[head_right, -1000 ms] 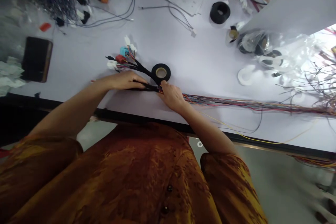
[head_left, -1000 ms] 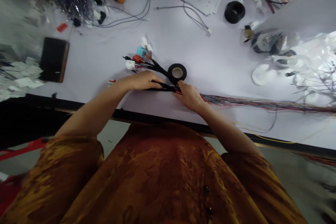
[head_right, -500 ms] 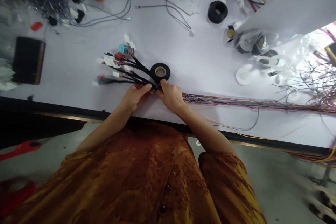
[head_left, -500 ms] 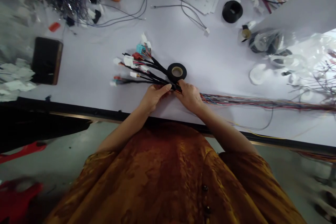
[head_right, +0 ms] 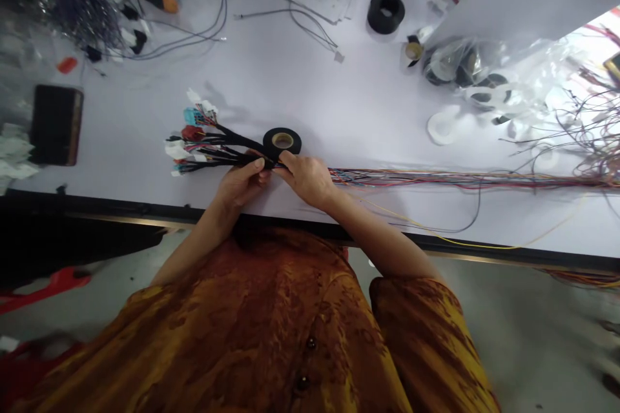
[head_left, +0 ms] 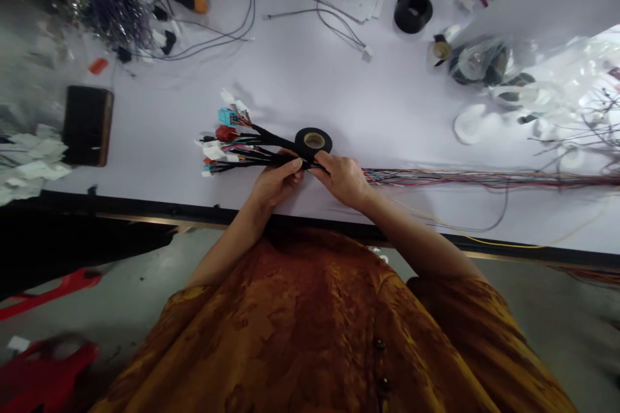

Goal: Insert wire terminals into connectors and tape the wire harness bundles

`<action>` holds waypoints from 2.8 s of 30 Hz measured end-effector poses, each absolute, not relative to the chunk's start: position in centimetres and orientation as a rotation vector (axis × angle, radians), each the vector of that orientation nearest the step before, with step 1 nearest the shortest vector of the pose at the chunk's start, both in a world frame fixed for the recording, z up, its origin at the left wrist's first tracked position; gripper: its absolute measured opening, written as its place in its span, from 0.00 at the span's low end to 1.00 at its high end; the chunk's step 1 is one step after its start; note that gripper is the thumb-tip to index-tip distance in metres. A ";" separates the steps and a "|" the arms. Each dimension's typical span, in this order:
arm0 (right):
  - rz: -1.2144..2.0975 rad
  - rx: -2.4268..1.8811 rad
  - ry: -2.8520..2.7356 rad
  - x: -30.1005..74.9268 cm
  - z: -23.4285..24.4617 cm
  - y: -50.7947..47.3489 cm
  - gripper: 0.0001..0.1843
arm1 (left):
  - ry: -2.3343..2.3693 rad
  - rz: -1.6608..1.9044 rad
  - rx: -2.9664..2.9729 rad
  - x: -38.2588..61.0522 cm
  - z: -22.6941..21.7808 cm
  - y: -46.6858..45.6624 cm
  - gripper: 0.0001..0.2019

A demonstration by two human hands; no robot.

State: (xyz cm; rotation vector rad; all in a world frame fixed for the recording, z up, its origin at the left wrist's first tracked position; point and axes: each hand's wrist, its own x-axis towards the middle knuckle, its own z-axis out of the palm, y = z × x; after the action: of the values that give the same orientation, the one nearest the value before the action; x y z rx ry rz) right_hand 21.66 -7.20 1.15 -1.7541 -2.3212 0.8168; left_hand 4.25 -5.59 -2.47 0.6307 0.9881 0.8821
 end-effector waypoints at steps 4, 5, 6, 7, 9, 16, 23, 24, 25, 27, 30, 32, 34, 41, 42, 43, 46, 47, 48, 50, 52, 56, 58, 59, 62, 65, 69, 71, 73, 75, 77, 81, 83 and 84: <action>0.825 -1.723 -2.318 21.7 1.5 -7.3 0.17 | 0.954 0.900 0.729 3.9 -2.1 -5.4 0.20; 0.830 -1.706 -2.301 21.8 1.4 -7.3 0.17 | 0.977 0.907 0.760 3.9 -2.2 -5.4 0.19; 0.838 -1.683 -2.282 21.9 1.3 -7.3 0.17 | 1.007 0.914 0.788 3.9 -2.2 -5.5 0.18; 0.851 -1.657 -2.269 22.0 1.2 -7.3 0.17 | 1.038 0.919 0.813 4.0 -2.3 -5.7 0.17; 0.883 -1.612 -2.260 22.3 1.1 -7.1 0.17 | 1.092 0.934 0.867 4.1 -2.4 -6.0 0.15; 0.833 -1.791 -2.289 21.3 2.1 -6.3 0.17 | 1.050 0.988 0.980 3.8 -1.9 -6.1 0.20; 0.678 -1.857 -2.328 20.4 1.6 -6.5 0.22 | 0.905 1.071 0.676 4.7 -2.8 -5.4 0.13; 0.660 -1.847 -2.320 20.5 1.5 -6.6 0.22 | 0.884 1.073 0.637 4.9 -2.9 -5.2 0.12; 0.652 -1.841 -2.307 20.5 1.5 -6.6 0.22 | 0.871 1.072 0.606 5.1 -3.0 -5.0 0.12; 0.667 -1.832 -2.285 20.7 1.5 -6.5 0.23 | 0.876 1.059 0.575 5.3 -3.0 -4.7 0.10; 0.734 -1.803 -2.276 20.9 1.6 -6.3 0.22 | 0.930 1.007 0.602 5.4 -2.6 -4.5 0.08; 0.770 -1.766 -2.285 21.1 1.6 -6.1 0.22 | 0.984 0.995 0.651 5.4 -2.2 -4.6 0.06; 0.789 -1.703 -2.317 21.6 1.4 -6.1 0.22 | 1.027 1.030 0.692 5.5 -1.9 -5.0 0.05; 0.497 -1.821 -2.372 28.4 0.4 -8.0 0.25 | 1.084 1.202 0.616 6.3 -2.5 -5.5 0.07; 0.521 -1.881 -2.341 29.6 0.3 -8.3 0.24 | 1.078 1.211 0.590 6.4 -2.6 -5.4 0.08; 0.558 -1.926 -2.318 30.8 0.2 -8.6 0.22 | 1.075 1.217 0.562 6.5 -2.7 -5.3 0.08; 0.628 -1.938 -2.311 33.2 0.0 -9.4 0.19 | 1.115 1.221 0.474 6.8 -2.5 -5.2 0.08; 0.612 -1.918 -2.322 33.8 -0.1 -9.6 0.19 | 1.134 1.216 0.450 6.9 -2.3 -5.2 0.07; 0.578 -1.897 -2.329 34.2 -0.1 -9.9 0.20 | 1.151 1.210 0.428 7.0 -2.2 -5.3 0.06; 0.461 -1.871 -2.305 35.0 -0.2 -10.4 0.23 | 1.160 1.204 0.395 7.1 -1.9 -5.3 0.05; 0.306 -1.858 -2.220 35.8 -0.2 -11.1 0.24 | 1.151 1.203 0.378 7.2 -1.8 -5.2 0.05; 0.123 -1.803 -2.141 36.7 -0.1 -12.3 0.14 | 1.155 1.222 0.369 7.3 -1.7 -5.1 0.05; 0.116 -1.810 -2.193 36.9 -0.3 -12.5 0.13 | 1.161 1.226 0.363 7.4 -1.7 -5.1 0.05; 0.109 -1.821 -2.220 36.9 -0.5 -12.5 0.14 | 1.158 1.224 0.361 7.4 -1.7 -5.1 0.05; 0.098 -1.831 -2.277 37.0 -0.9 -12.2 0.15 | 1.149 1.215 0.356 7.5 -1.7 -5.2 0.06; 0.139 -1.828 -2.321 36.9 -0.9 -11.8 0.15 | 1.170 1.199 0.363 7.4 -1.8 -5.3 0.06; 0.162 -1.892 -2.400 36.5 -0.9 -11.2 0.15 | 1.198 1.182 0.391 7.4 -1.9 -5.4 0.04; 0.157 -1.891 -2.461 36.5 -1.2 -10.8 0.15 | 1.205 1.178 0.387 7.4 -1.8 -5.4 0.04; 0.186 -1.837 -2.539 36.6 -1.5 -10.4 0.16 | 1.208 1.177 0.344 7.5 -1.7 -5.2 0.04; 0.232 -1.759 -2.603 36.9 -1.8 -10.0 0.19 | 1.214 1.179 0.275 7.5 -1.5 -5.0 0.05; 0.246 -1.710 -2.629 37.4 -2.1 -9.6 0.21 | 1.220 1.171 0.228 7.5 -1.4 -4.7 0.06; 0.297 -1.753 -2.583 39.0 -2.2 -9.5 0.23 | 1.198 1.195 0.256 7.5 -2.0 -4.5 0.07; 0.327 -1.832 -2.453 39.4 -1.6 -10.0 0.21 | 1.208 1.223 0.295 7.5 -2.4 -4.5 0.08; 0.315 -1.873 -2.371 39.3 -1.1 -10.3 0.20 | 1.222 1.229 0.309 7.5 -2.5 -4.6 0.08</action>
State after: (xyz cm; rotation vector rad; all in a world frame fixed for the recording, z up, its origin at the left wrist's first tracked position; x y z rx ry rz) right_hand 39.26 -10.31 -1.10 -1.8733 -2.3711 0.3154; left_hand 7.46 -4.56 -2.53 0.3094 1.2220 1.2289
